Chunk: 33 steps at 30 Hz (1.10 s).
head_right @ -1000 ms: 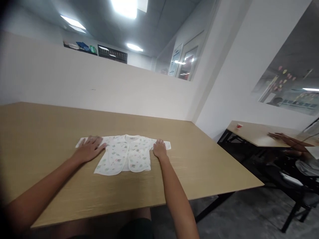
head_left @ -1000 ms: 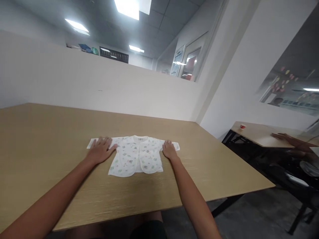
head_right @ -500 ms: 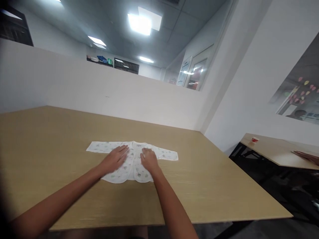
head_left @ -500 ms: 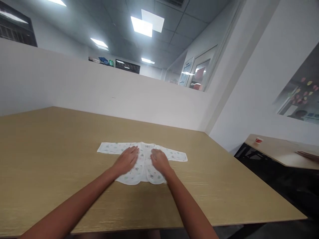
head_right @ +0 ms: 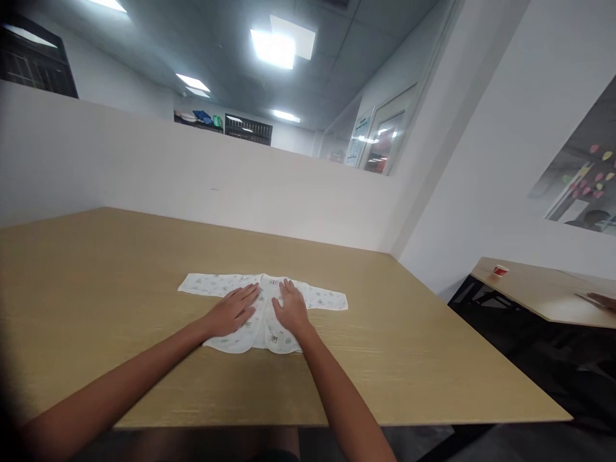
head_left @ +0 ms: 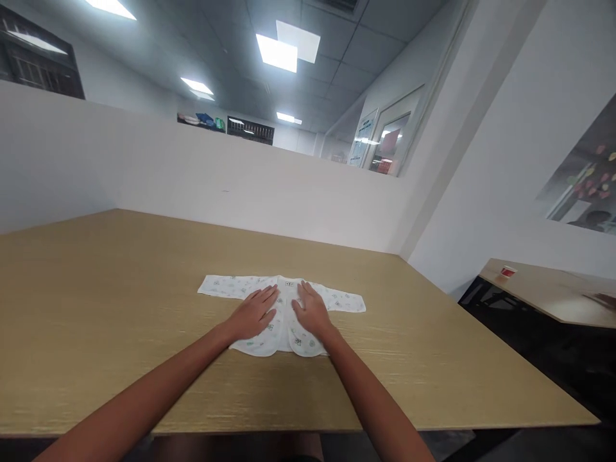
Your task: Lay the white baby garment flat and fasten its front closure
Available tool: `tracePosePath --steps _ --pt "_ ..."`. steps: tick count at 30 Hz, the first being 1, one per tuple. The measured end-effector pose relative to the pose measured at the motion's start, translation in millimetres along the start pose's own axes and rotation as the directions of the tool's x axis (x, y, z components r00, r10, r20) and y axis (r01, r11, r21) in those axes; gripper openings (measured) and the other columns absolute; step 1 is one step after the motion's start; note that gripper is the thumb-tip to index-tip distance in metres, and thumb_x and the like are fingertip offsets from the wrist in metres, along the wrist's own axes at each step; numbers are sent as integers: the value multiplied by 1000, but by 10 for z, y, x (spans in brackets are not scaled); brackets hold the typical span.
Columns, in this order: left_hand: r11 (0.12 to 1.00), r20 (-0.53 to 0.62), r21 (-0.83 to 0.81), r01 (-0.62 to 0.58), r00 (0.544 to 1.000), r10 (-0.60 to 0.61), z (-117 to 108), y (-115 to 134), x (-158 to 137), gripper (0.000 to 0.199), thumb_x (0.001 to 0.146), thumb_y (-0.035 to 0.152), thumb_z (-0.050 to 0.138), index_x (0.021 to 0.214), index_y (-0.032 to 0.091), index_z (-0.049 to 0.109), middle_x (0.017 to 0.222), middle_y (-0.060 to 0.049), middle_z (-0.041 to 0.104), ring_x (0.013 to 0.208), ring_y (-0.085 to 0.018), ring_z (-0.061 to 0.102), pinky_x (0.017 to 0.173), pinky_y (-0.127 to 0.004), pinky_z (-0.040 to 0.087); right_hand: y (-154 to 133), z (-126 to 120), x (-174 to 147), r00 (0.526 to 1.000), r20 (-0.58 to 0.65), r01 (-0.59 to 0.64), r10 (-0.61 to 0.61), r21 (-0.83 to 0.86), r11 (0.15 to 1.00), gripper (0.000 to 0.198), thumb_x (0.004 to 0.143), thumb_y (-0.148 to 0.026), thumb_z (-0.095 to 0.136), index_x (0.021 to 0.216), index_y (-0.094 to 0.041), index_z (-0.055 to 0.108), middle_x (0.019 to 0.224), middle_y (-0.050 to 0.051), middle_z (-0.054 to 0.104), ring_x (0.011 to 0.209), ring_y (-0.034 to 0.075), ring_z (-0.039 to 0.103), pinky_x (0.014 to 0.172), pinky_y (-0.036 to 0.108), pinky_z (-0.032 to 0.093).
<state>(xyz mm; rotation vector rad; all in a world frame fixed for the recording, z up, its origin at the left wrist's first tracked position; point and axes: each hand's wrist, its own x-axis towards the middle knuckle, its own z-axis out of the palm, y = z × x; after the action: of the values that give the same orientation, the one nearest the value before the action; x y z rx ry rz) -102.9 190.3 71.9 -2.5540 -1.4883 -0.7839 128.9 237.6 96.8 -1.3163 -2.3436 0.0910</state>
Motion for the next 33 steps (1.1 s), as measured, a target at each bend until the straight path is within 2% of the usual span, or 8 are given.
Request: tracePosePath --steps 3,5,8,11,13,20,27,33 --pt "987 -53 -96 128 990 -133 -94 74 289 37 98 31 45 122 19 70 126 -14 68 120 -27 61 104 -41 46 -69 -27 186 993 -88 -68 75 78 995 34 100 -33 49 121 -16 70 126 13 69 121 23 60 107 33 42" --pt "957 -45 -155 245 966 -254 -85 98 485 26 94 26 51 102 18 74 105 -13 72 101 -25 66 90 -37 50 -110 25 288 991 -84 -96 104 92 991 23 97 -32 55 102 -16 72 107 11 71 104 21 64 94 30 47" --pt "931 -48 -187 313 944 -327 11 84 646 18 88 20 57 91 17 74 93 -11 72 90 -23 66 80 -34 49 -118 160 363 987 -97 -117 126 86 989 16 91 -32 65 93 -16 70 101 9 70 98 21 64 85 29 47" --pt "929 -66 -220 298 945 -320 114 43 631 14 83 17 62 89 17 75 89 -10 71 87 -22 66 80 -33 48 -96 241 356 987 -100 -116 124 79 990 13 89 -29 68 93 -17 69 100 8 69 98 21 63 85 28 46" --pt "923 -71 -250 294 945 -320 151 15 588 16 83 19 63 92 17 76 93 -10 72 90 -22 65 83 -33 48 -102 239 339 990 -92 -102 107 55 993 12 89 -28 66 94 -17 70 101 8 69 98 21 62 88 29 45" --pt "883 -7 -296 363 924 -382 193 -73 627 20 85 27 65 94 16 79 96 -11 74 91 -22 65 82 -32 48 -159 202 365 988 -77 -133 135 19 991 11 89 -24 61 88 -18 70 100 9 68 95 21 60 81 30 42" --pt "842 7 -335 422 895 -445 178 -43 669 14 80 25 70 86 18 80 85 -5 75 79 -18 66 74 -28 49 -75 243 377 989 -108 -85 99 128 988 9 84 -19 61 76 -18 59 89 6 64 84 19 55 75 30 39" --pt "820 14 -361 444 882 -471 176 -38 667 14 79 24 71 86 17 81 83 -5 76 76 -17 66 71 -27 49 5 300 430 990 -140 25 19 306 952 7 85 -17 54 79 -19 57 86 5 61 85 19 54 79 31 42"
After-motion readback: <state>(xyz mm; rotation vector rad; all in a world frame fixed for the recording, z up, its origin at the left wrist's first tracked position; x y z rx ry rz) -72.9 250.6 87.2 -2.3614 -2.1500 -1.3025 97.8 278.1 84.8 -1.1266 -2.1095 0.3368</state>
